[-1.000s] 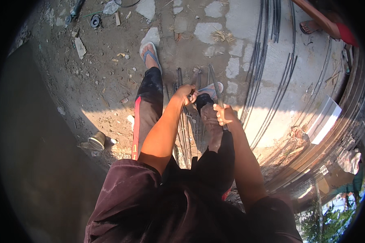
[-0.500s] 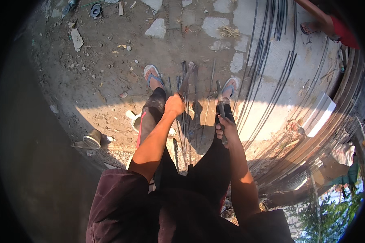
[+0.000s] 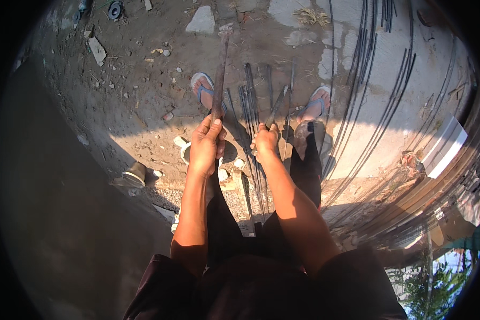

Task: The person uses a metal pipe as a lever to snap long metal rods into shorter segments. They repeatedly position a rod over a fixed point on the ground, apply downward force with the pipe, and break the rod. The resulting pieces are gathered into a pile on the ground.

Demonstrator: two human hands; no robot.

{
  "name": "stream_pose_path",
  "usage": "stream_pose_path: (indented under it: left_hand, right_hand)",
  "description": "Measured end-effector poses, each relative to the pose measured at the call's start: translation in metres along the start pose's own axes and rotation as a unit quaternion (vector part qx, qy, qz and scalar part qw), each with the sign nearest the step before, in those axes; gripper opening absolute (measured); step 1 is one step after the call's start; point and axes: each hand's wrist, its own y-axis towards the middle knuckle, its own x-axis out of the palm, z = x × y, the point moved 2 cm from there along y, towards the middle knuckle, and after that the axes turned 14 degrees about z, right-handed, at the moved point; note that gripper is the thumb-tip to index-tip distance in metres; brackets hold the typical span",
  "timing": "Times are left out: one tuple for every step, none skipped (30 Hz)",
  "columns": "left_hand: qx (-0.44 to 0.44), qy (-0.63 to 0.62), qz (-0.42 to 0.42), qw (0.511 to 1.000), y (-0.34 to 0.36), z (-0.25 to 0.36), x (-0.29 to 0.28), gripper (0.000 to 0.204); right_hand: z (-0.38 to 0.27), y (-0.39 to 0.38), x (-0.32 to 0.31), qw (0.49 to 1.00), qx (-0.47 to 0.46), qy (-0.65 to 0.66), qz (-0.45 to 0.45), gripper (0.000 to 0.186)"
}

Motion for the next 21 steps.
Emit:
stream_pose_path:
  left_hand:
    - [0.025, 0.008, 0.013, 1.000, -0.006, 0.004, -0.005, 0.029]
    - [0.050, 0.016, 0.025, 0.998, -0.012, 0.008, -0.010, 0.030]
    - [0.070, 0.001, 0.040, 0.997, -0.020, 0.012, -0.013, 0.030]
    - [0.070, -0.007, 0.052, 0.996, -0.023, 0.011, -0.018, 0.031]
    - [0.070, -0.016, 0.064, 0.995, -0.025, 0.007, -0.026, 0.031]
    - [0.071, -0.024, 0.074, 0.994, -0.027, 0.005, -0.032, 0.031]
    - [0.053, -0.020, 0.089, 0.994, -0.029, 0.002, -0.039, 0.028]
    - [0.036, -0.020, 0.098, 0.994, -0.033, -0.003, -0.047, 0.024]
    - [0.019, -0.015, 0.102, 0.995, -0.035, -0.006, -0.057, 0.020]
    - [0.000, -0.013, 0.111, 0.994, -0.039, -0.014, -0.068, 0.017]
    - [-0.015, -0.008, 0.114, 0.993, -0.040, -0.024, -0.081, 0.014]
    - [-0.031, 0.000, 0.116, 0.993, -0.040, -0.033, -0.095, 0.012]
    - [-0.046, 0.000, 0.121, 0.992, -0.037, -0.037, -0.103, 0.011]
    - [-0.062, -0.020, 0.120, 0.991, -0.030, -0.039, -0.109, 0.010]
    - [-0.080, -0.042, 0.121, 0.989, -0.029, -0.041, -0.111, 0.010]
    - [-0.103, -0.061, 0.121, 0.985, -0.031, -0.043, -0.116, 0.010]
    - [-0.110, -0.095, 0.117, 0.982, -0.028, -0.049, -0.126, 0.009]
    - [-0.115, -0.102, 0.116, 0.981, -0.024, -0.044, -0.126, 0.010]
    - [-0.119, -0.109, 0.116, 0.980, -0.022, -0.038, -0.127, 0.012]
    - [-0.126, -0.119, 0.121, 0.977, -0.021, -0.038, -0.130, 0.014]
    - [-0.127, -0.128, 0.108, 0.978, -0.021, -0.037, -0.132, 0.022]
  right_hand:
    - [-0.001, -0.001, -0.001, 1.000, 0.011, 0.008, -0.010, 0.056]
    - [-0.004, -0.001, -0.001, 0.998, 0.054, 0.038, -0.022, 0.048]
    - [-0.007, -0.003, 0.000, 0.992, 0.098, 0.065, -0.035, 0.040]
    - [-0.009, -0.006, 0.001, 0.984, 0.142, 0.092, -0.047, 0.033]
    - [-0.011, -0.009, 0.003, 0.970, 0.181, 0.160, -0.026, 0.017]
    - [-0.014, -0.015, 0.010, 0.960, 0.191, 0.206, 0.000, 0.018]
    - [-0.020, -0.017, 0.024, 0.946, 0.200, 0.253, 0.024, 0.019]
    - [-0.026, -0.019, 0.040, 0.930, 0.209, 0.300, 0.049, 0.020]
    - [-0.036, -0.015, 0.059, 0.914, 0.246, 0.317, 0.060, 0.020]
    - [-0.051, -0.024, 0.075, 0.919, 0.241, 0.308, 0.057, 0.013]
    - [-0.057, -0.020, 0.086, 0.941, 0.206, 0.267, -0.038, 0.013]
    - [-0.058, -0.017, 0.095, 0.951, 0.170, 0.223, -0.132, 0.015]
    - [-0.067, -0.032, 0.098, 0.962, 0.113, 0.201, -0.143, 0.015]
    - [-0.072, -0.052, 0.104, 0.970, 0.055, 0.178, -0.154, 0.015]
    - [-0.075, -0.070, 0.107, 0.975, -0.002, 0.152, -0.165, 0.015]
    - [-0.062, -0.072, 0.109, 0.977, 0.038, 0.179, -0.113, 0.015]
    - [-0.048, -0.074, 0.110, 0.974, 0.077, 0.206, -0.060, 0.016]
    - [-0.044, -0.067, 0.115, 0.965, 0.106, 0.238, -0.014, 0.016]
    - [-0.027, -0.055, 0.116, 0.948, 0.135, 0.285, 0.034, 0.017]
    - [-0.018, -0.050, 0.115, 0.917, 0.198, 0.336, 0.082, 0.019]
    - [-0.018, -0.048, 0.115, 0.908, 0.221, 0.342, 0.095, 0.020]
